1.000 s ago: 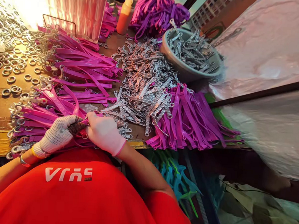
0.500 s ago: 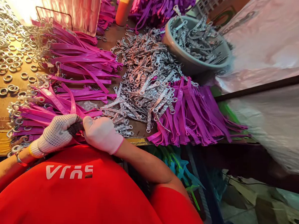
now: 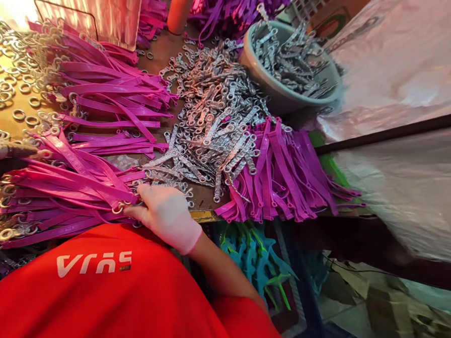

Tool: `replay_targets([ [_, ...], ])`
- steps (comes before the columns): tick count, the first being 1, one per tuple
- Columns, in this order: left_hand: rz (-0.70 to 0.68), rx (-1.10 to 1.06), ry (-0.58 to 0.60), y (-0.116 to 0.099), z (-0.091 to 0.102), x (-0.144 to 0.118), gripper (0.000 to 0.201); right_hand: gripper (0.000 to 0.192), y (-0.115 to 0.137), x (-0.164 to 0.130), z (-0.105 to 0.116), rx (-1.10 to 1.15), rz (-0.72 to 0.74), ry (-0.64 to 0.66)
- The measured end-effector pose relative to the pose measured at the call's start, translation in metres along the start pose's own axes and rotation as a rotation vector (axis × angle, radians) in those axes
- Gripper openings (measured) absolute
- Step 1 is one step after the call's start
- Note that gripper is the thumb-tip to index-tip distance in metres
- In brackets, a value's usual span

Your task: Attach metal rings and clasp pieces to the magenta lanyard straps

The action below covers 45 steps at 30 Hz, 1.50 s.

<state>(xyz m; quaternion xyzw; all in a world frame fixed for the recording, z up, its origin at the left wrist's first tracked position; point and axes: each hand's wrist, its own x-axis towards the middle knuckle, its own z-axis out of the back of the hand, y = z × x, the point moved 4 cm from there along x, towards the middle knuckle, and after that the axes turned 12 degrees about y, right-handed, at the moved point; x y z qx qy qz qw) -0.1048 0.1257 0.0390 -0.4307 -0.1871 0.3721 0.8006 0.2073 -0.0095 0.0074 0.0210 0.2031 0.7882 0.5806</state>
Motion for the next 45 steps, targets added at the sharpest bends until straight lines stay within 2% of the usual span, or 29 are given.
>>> replay_targets([
  [2,0.172,0.272,-0.085,0.002,-0.012,-0.008,0.040,0.037,-0.017,0.005,0.010,0.068,0.004,0.022],
  [3,0.262,0.347,-0.151,-0.002,-0.022,-0.010,0.040,0.035,-0.030,0.013,0.016,0.078,-0.037,-0.018],
  [4,0.347,0.311,-0.205,-0.008,-0.035,-0.008,0.040,0.033,-0.046,0.024,0.022,0.067,-0.117,-0.085],
  [5,0.381,0.082,-0.248,-0.013,-0.050,-0.004,0.037,0.032,-0.063,0.038,0.027,0.042,-0.224,-0.149],
  [6,0.412,-0.260,-0.199,-0.017,-0.070,0.004,0.041,0.030,-0.080,0.055,0.029,0.000,-0.341,-0.167],
  [8,0.461,-0.833,0.014,-0.030,-0.109,0.025,0.055,0.028,-0.107,0.093,0.027,-0.135,-0.551,-0.137],
  [10,0.482,-1.112,0.190,-0.042,-0.132,0.044,0.066,0.026,-0.123,0.127,0.021,-0.221,-0.642,-0.046],
  [13,0.451,-1.222,0.310,-0.050,-0.142,0.056,0.073,0.028,-0.131,0.153,0.011,-0.227,-0.691,0.044],
  [16,0.445,-1.257,0.334,-0.046,-0.145,0.052,0.065,0.032,-0.139,0.151,0.008,-0.133,-0.707,0.030],
  [19,0.476,-1.294,0.288,-0.036,-0.151,0.041,0.042,0.031,-0.150,0.142,0.008,0.005,-0.638,-0.055],
  [22,0.451,-1.231,0.196,-0.030,-0.154,0.032,0.038,0.028,-0.153,0.135,0.013,0.157,-0.505,-0.215],
  [25,0.390,-1.084,0.081,-0.028,-0.150,0.027,0.028,0.033,-0.136,0.118,0.025,0.280,-0.402,-0.425],
  [27,0.364,-0.994,0.027,-0.028,-0.148,0.025,0.020,0.037,-0.109,0.100,0.031,0.351,-0.298,-0.481],
  [31,0.289,-0.861,-0.036,-0.028,-0.145,0.024,0.020,0.032,-0.030,0.064,0.029,0.487,0.023,-0.309],
  [34,0.263,-0.856,-0.032,-0.030,-0.147,0.023,0.021,0.040,0.013,0.050,0.013,0.527,0.136,-0.125],
  [36,0.258,-0.929,0.009,-0.032,-0.149,0.022,0.024,0.041,0.025,0.046,0.005,0.533,0.125,-0.105],
  [40,0.220,-1.091,0.059,-0.038,-0.154,0.021,0.037,0.034,0.026,0.041,-0.001,0.569,0.017,-0.235],
  [43,0.229,-1.104,0.004,-0.040,-0.159,0.021,0.051,0.031,0.024,0.035,-0.002,0.570,-0.046,-0.308],
  [45,0.244,-1.100,-0.053,-0.040,-0.163,0.021,0.054,0.031,0.024,0.032,-0.003,0.551,-0.054,-0.325],
])
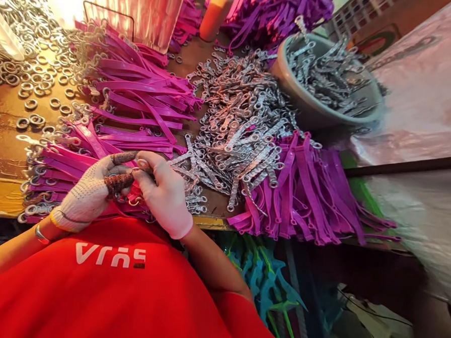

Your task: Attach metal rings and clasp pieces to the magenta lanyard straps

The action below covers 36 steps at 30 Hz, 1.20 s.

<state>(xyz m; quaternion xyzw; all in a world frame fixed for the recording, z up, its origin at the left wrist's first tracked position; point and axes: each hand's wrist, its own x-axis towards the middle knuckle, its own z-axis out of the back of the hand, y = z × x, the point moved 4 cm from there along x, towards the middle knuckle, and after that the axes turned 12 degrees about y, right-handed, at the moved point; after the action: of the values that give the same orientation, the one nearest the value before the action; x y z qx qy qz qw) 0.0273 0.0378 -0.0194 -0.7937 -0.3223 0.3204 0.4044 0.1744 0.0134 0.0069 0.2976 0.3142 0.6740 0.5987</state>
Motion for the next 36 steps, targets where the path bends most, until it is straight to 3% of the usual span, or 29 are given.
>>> replay_targets([
  [3,-0.044,0.002,-0.061,0.002,0.000,0.001,0.053,0.035,0.002,0.000,-0.003,-0.091,0.040,0.046],
  [6,-0.071,0.144,-0.081,-0.001,0.002,0.003,0.053,0.039,0.006,0.004,-0.007,-0.309,0.048,0.156],
  [11,-0.014,0.300,-0.047,-0.007,0.006,0.004,0.043,0.027,0.011,0.014,-0.012,-0.571,0.112,0.377],
  [16,0.000,0.337,-0.052,-0.019,0.009,0.007,0.049,0.031,0.009,0.023,-0.007,-0.589,0.054,0.323],
  [21,0.043,0.304,-0.046,-0.022,0.007,0.015,0.040,0.024,0.008,0.027,-0.010,-0.654,0.157,0.380],
  [24,0.090,0.181,-0.049,-0.021,0.002,0.021,0.037,0.029,0.006,0.025,-0.006,-0.627,0.113,0.339],
  [27,0.088,0.205,-0.041,-0.025,-0.003,0.033,0.033,0.030,-0.002,0.020,0.003,-0.546,0.057,0.343],
  [29,0.059,0.379,0.039,-0.029,-0.005,0.050,0.027,0.030,-0.011,0.016,0.012,-0.515,0.018,0.288],
  [32,-0.029,0.917,0.165,-0.032,-0.007,0.091,0.020,0.033,-0.027,0.010,0.029,-0.430,-0.032,0.091],
  [34,-0.051,1.201,0.153,-0.027,-0.005,0.121,0.021,0.033,-0.036,0.005,0.036,-0.300,-0.053,0.009],
  [36,-0.024,1.282,0.102,-0.018,-0.002,0.146,0.023,0.032,-0.042,0.000,0.036,-0.175,-0.055,0.007],
])
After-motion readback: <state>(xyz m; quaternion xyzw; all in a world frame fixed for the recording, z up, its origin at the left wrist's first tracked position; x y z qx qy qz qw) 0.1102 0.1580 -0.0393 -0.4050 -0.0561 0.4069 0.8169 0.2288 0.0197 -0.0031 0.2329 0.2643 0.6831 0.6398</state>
